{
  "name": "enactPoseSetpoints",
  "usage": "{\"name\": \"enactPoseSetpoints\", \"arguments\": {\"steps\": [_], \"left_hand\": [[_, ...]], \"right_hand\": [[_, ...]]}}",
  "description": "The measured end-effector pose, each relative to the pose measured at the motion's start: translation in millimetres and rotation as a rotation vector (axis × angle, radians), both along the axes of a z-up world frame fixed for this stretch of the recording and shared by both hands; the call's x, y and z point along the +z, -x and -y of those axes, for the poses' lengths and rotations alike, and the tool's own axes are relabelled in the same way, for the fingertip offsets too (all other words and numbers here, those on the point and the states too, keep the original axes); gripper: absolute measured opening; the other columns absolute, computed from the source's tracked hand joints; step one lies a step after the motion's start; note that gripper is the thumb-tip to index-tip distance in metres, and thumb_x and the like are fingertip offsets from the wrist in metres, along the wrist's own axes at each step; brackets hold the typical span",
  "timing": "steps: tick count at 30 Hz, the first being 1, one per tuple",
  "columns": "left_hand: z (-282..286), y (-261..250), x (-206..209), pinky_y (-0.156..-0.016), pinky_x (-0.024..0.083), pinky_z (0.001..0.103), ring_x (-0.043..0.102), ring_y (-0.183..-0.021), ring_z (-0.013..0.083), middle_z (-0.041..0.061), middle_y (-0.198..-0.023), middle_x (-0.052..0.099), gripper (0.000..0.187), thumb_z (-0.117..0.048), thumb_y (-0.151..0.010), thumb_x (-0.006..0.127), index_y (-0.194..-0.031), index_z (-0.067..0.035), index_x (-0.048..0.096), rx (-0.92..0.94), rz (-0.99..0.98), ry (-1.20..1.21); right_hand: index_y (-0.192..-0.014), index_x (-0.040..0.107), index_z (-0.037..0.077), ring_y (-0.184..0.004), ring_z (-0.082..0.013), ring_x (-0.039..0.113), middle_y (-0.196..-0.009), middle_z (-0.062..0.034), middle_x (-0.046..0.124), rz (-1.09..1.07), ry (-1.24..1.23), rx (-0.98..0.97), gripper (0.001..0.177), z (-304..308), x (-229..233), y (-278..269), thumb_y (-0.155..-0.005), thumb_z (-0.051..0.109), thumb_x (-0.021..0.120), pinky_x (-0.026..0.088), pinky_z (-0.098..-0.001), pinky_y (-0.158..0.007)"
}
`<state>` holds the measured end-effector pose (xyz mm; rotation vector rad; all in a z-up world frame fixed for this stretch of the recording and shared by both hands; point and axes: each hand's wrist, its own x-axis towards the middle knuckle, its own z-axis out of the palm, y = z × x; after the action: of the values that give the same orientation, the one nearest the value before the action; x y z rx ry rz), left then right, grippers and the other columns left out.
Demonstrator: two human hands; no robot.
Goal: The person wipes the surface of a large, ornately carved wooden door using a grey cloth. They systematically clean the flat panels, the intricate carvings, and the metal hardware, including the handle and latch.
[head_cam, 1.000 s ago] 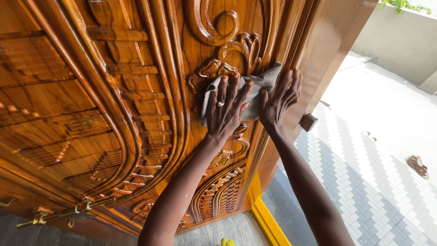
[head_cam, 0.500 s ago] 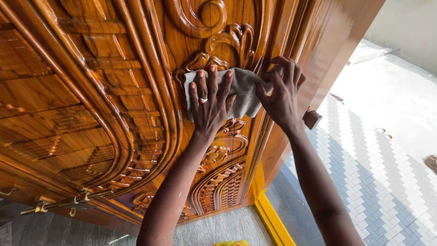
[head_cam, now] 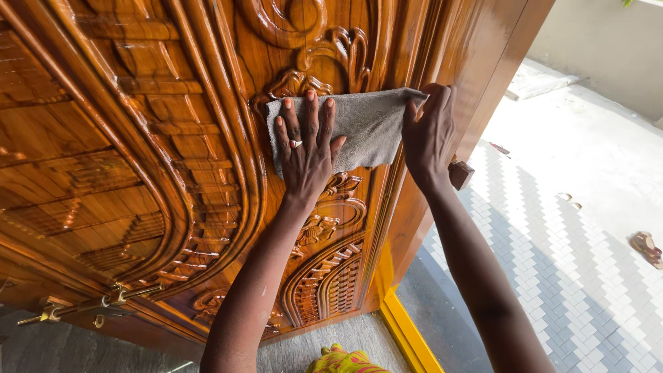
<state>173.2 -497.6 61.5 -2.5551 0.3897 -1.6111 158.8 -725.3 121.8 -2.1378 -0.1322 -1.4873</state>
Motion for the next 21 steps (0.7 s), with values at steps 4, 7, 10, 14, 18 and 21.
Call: {"name": "enactPoseSetpoints", "arguments": {"steps": [4, 7, 10, 14, 18, 21], "left_hand": [[0, 4, -2, -0.131, 0.003, 0.059, 0.009, -0.159, 0.0484, 0.015, -0.175, 0.01, 0.074, -0.06, -0.116, 0.04, -0.172, -0.016, 0.019, 0.014, 0.007, 0.029], [0, 2, -2, -0.129, 0.002, 0.059, 0.007, -0.158, 0.0491, 0.017, -0.175, 0.01, 0.077, -0.062, -0.116, 0.041, -0.171, -0.013, 0.019, 0.004, 0.023, 0.068], [-1, 2, -7, -0.129, 0.001, 0.06, 0.006, -0.158, 0.0497, 0.017, -0.175, 0.01, 0.079, -0.062, -0.116, 0.04, -0.171, -0.009, 0.019, 0.013, 0.012, 0.074], [-1, -2, 1, -0.128, 0.004, 0.06, 0.008, -0.157, 0.0503, 0.018, -0.174, 0.012, 0.078, -0.061, -0.116, 0.037, -0.17, -0.007, 0.019, 0.017, 0.011, 0.06], [3, -6, 29, -0.129, 0.011, 0.06, 0.012, -0.157, 0.0508, 0.019, -0.173, 0.014, 0.076, -0.06, -0.118, 0.035, -0.169, -0.005, 0.02, -0.006, 0.004, 0.066], [3, -7, 64, -0.13, 0.014, 0.058, 0.015, -0.159, 0.046, 0.018, -0.174, 0.015, 0.075, -0.061, -0.119, 0.031, -0.17, -0.006, 0.021, 0.008, 0.02, 0.058]], "right_hand": [[-0.134, 0.047, 0.006, -0.106, -0.026, 0.061, -0.118, -0.012, 0.051, -0.082, -0.251, 0.209, 0.035, -32, -15, -6, -0.102, 0.002, 0.06, 0.055, -0.0417, -0.094], [-0.152, 0.029, 0.002, -0.136, -0.0403, 0.04, -0.147, -0.0236, 0.034, 0.028, -0.072, 0.115, 0.061, -59, -36, -3, -0.103, 0.014, 0.063, 0.036, -0.051, -0.114], [-0.166, 0.007, 0.003, -0.159, -0.0443, 0.008, -0.169, -0.0263, 0.006, -0.01, -0.002, 0.152, 0.08, -70, -55, -5, -0.108, 0.022, 0.059, 0.012, -0.0538, -0.132], [-0.169, -0.001, 0.003, -0.165, -0.042, -0.008, -0.176, -0.0225, -0.009, -0.047, 0.039, 0.18, 0.084, -65, -54, -21, -0.111, 0.029, 0.054, -0.001, -0.053, -0.136], [-0.169, 0.0, 0.002, -0.166, -0.04, -0.007, -0.176, -0.0225, -0.008, -0.007, 0.15, 0.082, 0.082, -52, -34, -39, -0.114, 0.048, 0.042, 0.0, -0.052, -0.138], [-0.169, -0.001, 0.003, -0.165, -0.0377, -0.006, -0.175, -0.0214, -0.007, 0.038, 0.195, 0.019, 0.086, -46, -11, -51, -0.113, 0.061, 0.029, 0.0, -0.0504, -0.138]]}}
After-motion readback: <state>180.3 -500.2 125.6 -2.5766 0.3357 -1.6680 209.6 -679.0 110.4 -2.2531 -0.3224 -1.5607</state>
